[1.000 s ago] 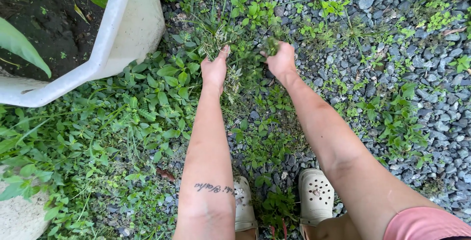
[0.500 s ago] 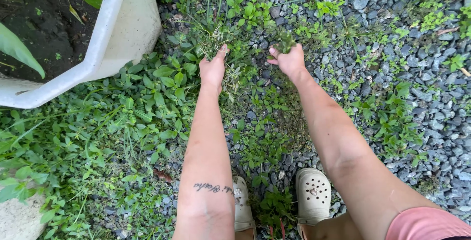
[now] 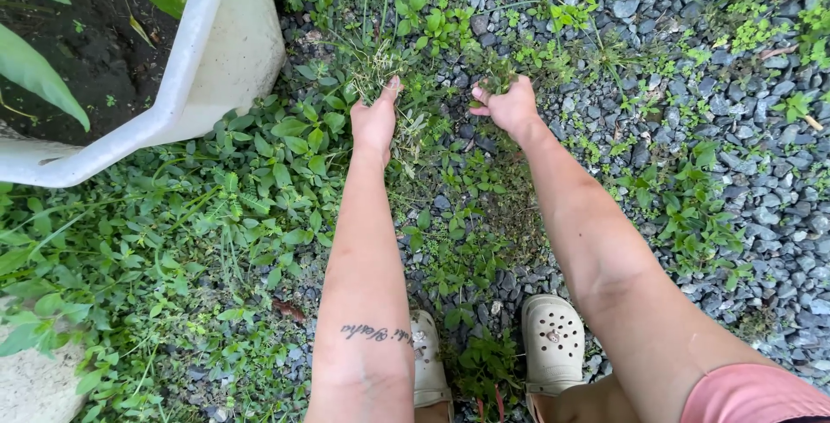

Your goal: Remove weeds from the gravel and soil areas near potted plants.

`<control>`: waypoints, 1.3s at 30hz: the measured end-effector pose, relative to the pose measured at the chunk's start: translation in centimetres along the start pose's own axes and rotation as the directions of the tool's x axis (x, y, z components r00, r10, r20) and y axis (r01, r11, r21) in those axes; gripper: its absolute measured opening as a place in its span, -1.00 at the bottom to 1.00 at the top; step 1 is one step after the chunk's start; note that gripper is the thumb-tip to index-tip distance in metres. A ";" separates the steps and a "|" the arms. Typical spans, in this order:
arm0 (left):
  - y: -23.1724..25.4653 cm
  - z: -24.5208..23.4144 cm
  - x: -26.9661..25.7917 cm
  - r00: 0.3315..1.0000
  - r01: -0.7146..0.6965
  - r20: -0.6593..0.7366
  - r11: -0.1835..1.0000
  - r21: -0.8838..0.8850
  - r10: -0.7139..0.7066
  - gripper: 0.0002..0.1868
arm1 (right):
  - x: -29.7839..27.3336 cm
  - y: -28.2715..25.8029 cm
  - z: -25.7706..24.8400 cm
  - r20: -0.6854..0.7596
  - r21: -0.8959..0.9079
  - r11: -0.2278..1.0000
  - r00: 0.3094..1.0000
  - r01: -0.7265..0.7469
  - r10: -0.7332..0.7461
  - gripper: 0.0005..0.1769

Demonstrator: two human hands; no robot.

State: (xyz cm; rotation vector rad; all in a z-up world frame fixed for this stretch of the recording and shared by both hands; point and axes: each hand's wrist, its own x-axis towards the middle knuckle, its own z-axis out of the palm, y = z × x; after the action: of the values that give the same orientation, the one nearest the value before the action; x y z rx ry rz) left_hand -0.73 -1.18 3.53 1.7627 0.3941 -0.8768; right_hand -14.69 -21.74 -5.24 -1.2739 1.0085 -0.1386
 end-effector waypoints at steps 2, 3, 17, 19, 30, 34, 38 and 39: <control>-1.1 -0.1 1.1 0.999 -0.045 -0.012 0.996 -0.075 0.045 -0.09 | -0.1 -0.6 -0.3 0.067 -0.137 0.990 0.998 0.013 -0.004 -0.80; -1.0 -0.3 1.0 0.999 -0.047 -0.012 0.996 -0.076 0.046 -0.09 | -1.1 -1.8 0.2 0.067 -0.137 0.991 0.998 0.015 -0.006 -0.80; 0.3 0.3 -0.8 0.998 -0.051 0.047 0.998 0.028 0.049 -0.35 | 0.5 0.3 -0.5 0.071 -0.245 0.962 0.988 -0.118 0.139 -0.80; -0.3 0.0 -0.3 0.995 -0.075 0.060 0.997 0.005 0.074 -0.37 | 1.3 1.4 -0.7 0.101 -0.186 0.977 0.987 -0.105 0.125 -0.79; 0.1 0.5 -0.7 0.999 -0.030 0.043 1.000 0.004 0.030 -0.41 | 1.7 2.5 -1.4 0.188 -0.092 0.991 0.975 -0.100 0.116 -0.74; -0.1 0.8 -0.4 0.995 -0.068 0.074 0.998 -0.013 0.069 -0.41 | 0.7 1.7 -1.4 0.204 -0.217 0.972 0.970 -0.087 0.132 -0.80; 0.2 1.1 -1.1 0.995 -0.069 0.075 0.998 -0.007 0.070 -0.29 | 0.9 2.1 -1.6 0.219 -0.214 0.971 0.964 -0.101 0.149 -0.76; 0.4 1.1 -1.0 0.995 -0.072 0.074 0.997 -0.007 0.072 -0.29 | 1.2 2.3 -1.7 0.220 -0.214 0.972 0.964 -0.099 0.147 -0.76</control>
State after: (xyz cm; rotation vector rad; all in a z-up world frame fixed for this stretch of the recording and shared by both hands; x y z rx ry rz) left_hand -1.56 -2.17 4.31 1.7245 0.2823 -0.8866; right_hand -16.14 -22.83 -7.71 -1.3697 0.9098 0.2121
